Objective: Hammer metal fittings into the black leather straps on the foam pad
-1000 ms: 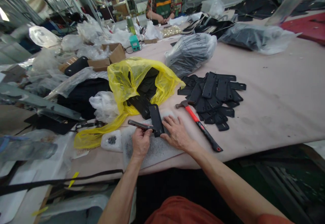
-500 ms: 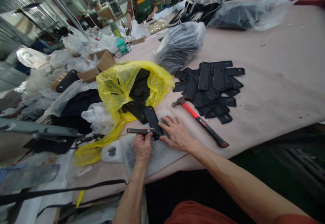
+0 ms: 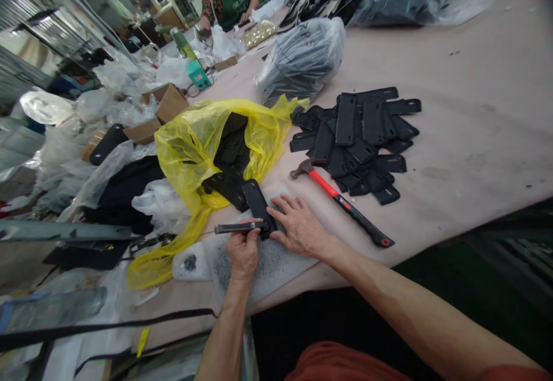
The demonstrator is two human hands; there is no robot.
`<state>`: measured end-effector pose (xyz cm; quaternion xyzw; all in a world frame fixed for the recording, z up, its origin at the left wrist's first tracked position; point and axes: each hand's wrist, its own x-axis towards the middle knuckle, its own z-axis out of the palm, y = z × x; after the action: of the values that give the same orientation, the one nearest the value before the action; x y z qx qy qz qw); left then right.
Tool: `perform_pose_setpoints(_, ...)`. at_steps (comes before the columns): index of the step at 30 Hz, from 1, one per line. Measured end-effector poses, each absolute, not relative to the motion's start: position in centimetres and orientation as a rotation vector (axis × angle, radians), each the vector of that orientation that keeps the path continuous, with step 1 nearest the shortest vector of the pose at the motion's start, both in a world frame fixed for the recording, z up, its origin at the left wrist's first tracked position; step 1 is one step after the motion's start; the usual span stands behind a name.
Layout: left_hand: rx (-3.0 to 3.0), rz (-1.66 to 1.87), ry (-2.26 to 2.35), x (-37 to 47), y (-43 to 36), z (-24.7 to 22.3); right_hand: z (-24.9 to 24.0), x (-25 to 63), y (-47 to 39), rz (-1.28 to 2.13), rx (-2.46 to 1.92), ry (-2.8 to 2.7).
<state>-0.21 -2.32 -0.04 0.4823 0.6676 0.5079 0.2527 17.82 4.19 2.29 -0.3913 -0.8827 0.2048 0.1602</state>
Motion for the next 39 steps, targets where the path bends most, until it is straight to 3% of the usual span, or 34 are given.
perform_pose_setpoints(16, 1.728, 1.194, 1.884, 0.8, -1.9, 1.0, 2.3, 17.9, 4.3, 0.617, -1.112, -2.513)
perform_pose_setpoints(39, 1.79, 1.134, 1.809, 0.6, -1.1, 0.8, 2.1, 17.9, 3.9, 0.56, -1.11, -2.535)
